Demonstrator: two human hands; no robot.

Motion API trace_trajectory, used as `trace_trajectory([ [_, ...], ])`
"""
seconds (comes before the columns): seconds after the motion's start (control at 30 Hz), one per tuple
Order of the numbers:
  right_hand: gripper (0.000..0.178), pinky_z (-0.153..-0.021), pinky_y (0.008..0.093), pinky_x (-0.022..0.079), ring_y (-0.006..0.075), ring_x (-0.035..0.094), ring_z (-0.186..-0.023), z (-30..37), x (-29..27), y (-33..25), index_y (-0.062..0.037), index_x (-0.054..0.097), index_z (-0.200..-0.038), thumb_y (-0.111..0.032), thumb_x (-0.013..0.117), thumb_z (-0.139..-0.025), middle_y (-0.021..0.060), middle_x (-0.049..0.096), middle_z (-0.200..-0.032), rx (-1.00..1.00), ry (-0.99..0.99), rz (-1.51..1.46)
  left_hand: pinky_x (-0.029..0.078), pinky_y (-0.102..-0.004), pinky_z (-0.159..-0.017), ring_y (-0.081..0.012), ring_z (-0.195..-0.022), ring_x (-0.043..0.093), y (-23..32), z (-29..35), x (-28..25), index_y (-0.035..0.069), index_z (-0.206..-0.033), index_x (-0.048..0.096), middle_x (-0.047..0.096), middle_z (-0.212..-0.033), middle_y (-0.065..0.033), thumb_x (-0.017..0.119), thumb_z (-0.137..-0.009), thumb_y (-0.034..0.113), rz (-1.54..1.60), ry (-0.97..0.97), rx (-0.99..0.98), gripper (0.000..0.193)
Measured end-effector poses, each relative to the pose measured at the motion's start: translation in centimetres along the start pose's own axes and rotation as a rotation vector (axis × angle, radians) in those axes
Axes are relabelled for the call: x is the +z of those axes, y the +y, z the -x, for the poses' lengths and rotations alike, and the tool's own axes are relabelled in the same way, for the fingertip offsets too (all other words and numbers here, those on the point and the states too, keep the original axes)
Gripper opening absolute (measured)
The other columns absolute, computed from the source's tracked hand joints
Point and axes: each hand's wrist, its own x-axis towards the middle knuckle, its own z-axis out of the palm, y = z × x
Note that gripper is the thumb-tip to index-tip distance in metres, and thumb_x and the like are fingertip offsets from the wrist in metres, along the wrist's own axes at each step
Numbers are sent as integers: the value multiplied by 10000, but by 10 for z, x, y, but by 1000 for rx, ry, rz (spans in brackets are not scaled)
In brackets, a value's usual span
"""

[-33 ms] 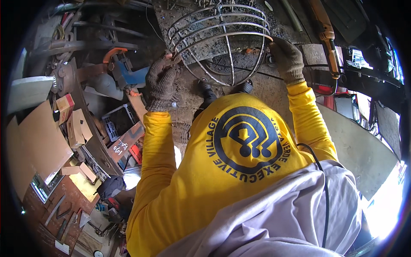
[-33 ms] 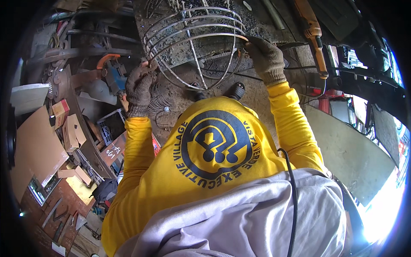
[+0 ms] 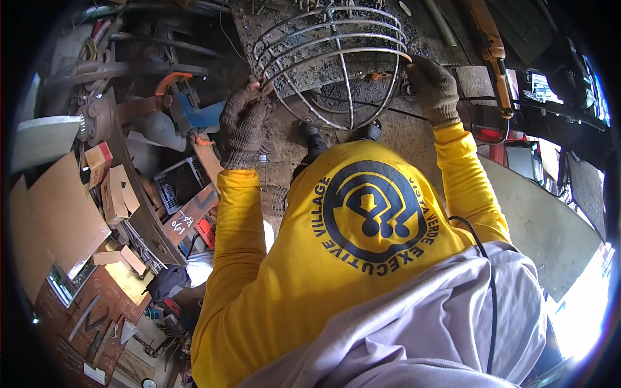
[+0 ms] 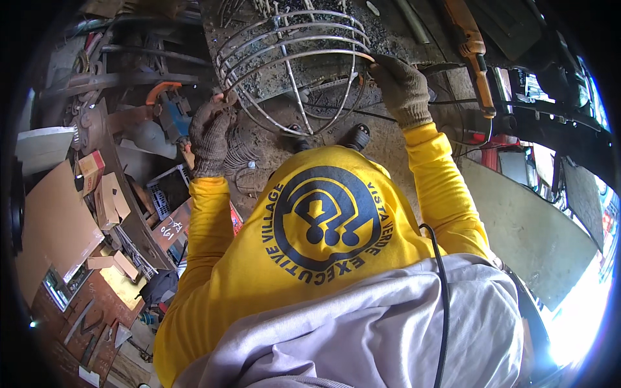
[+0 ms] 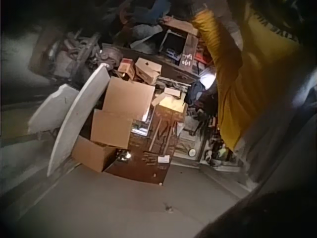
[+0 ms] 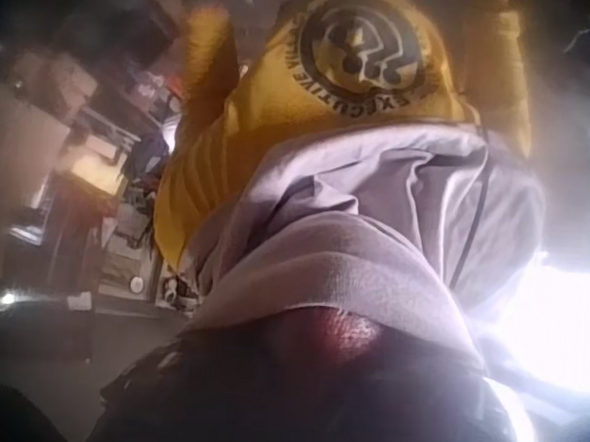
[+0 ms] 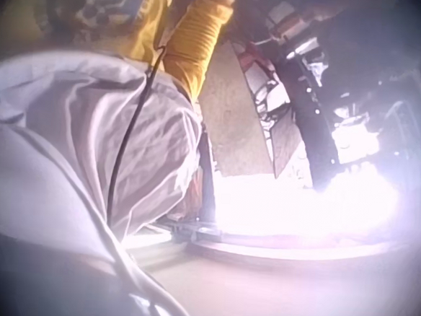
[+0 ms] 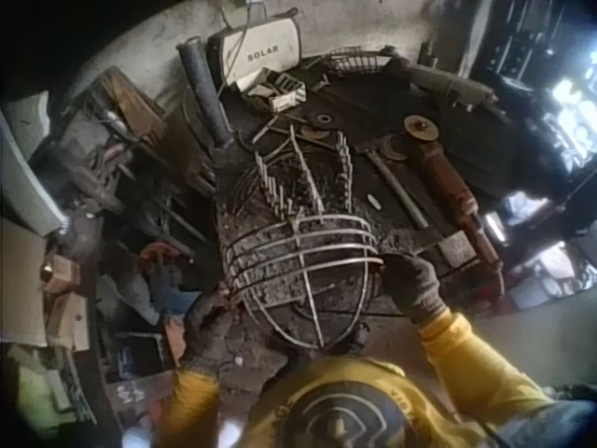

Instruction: The person uses an angle grinder to smooth a metal disc and parts of a metal cage, then performs several spot welds on the cage frame using a welding torch.

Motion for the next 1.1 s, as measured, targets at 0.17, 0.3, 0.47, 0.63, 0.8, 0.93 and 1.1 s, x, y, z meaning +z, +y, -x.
trace_trajectory([
  [0.17, 226, -774, 274, 529, 124, 673, -841, 1, 1, 4, -36, 723, -1116, -141, 686, -919, 79, 739, -925, 12, 9, -23, 543, -291, -835, -170, -991, 663, 4, 0, 10, 6, -1212, 656, 701, -1123, -95, 705, -882, 50, -147, 66, 40, 336],
  [0.3, 229, -770, 268, 528, 118, 672, -827, 1, 2, 5, -37, 723, -1114, -144, 692, -913, 66, 737, -899, 48, -10, -78, 522, -304, -859, -183, -954, 670, -2, -7, 13, 0, -1127, 695, 711, -1103, -114, 710, -891, 71, -410, 107, 141, 247],
  [0.47, 299, -770, 269, 533, 129, 675, -832, -1, -10, 5, -14, 682, -1191, -117, 652, -911, 76, 732, -953, 25, -139, -143, 510, -316, -861, -190, -945, 668, -3, -5, 13, -11, -1084, 708, 730, -1043, -118, 722, -892, 93, -354, 147, 170, 219],
  [0.63, 316, -812, 312, 568, 193, 701, -878, -2, -19, 16, 17, 667, -1200, -124, 514, -962, 108, 722, -1007, 236, -177, -787, 514, -289, -748, -143, -816, 651, -4, -6, 15, -15, -1036, 717, 723, -949, -77, 732, -893, 104, -326, 170, 142, 187],
  [0.8, 313, -770, 284, 551, 162, 685, -814, -5, -20, 13, 20, 670, -1189, -144, 519, -970, 97, 724, -991, 280, -152, -864, 481, -247, -650, -84, -712, 599, 3, -5, 20, 3, -1019, 726, 701, -851, -22, 733, -898, 118, -229, 182, 66, 167],
  [0.93, 274, -717, 255, 529, 124, 657, -771, -6, -18, 12, -4, 695, -1167, -158, 602, -961, 61, 722, -934, 123, -178, -525, 478, -241, -648, -77, -709, 587, -1, -7, 17, 7, -1025, 730, 694, -838, -10, 735, -898, 131, -230, 159, 96, 178],
  [1.1, 262, -711, 248, 518, 97, 637, -765, -2, -10, 6, -17, 702, -1150, -179, 668, -948, 36, 702, -877, 116, -136, -325, 513, -265, -693, -101, -755, 617, -2, -6, 19, 3, -1047, 727, 711, -907, -35, 742, -892, 125, -254, 185, 168, 198],
])
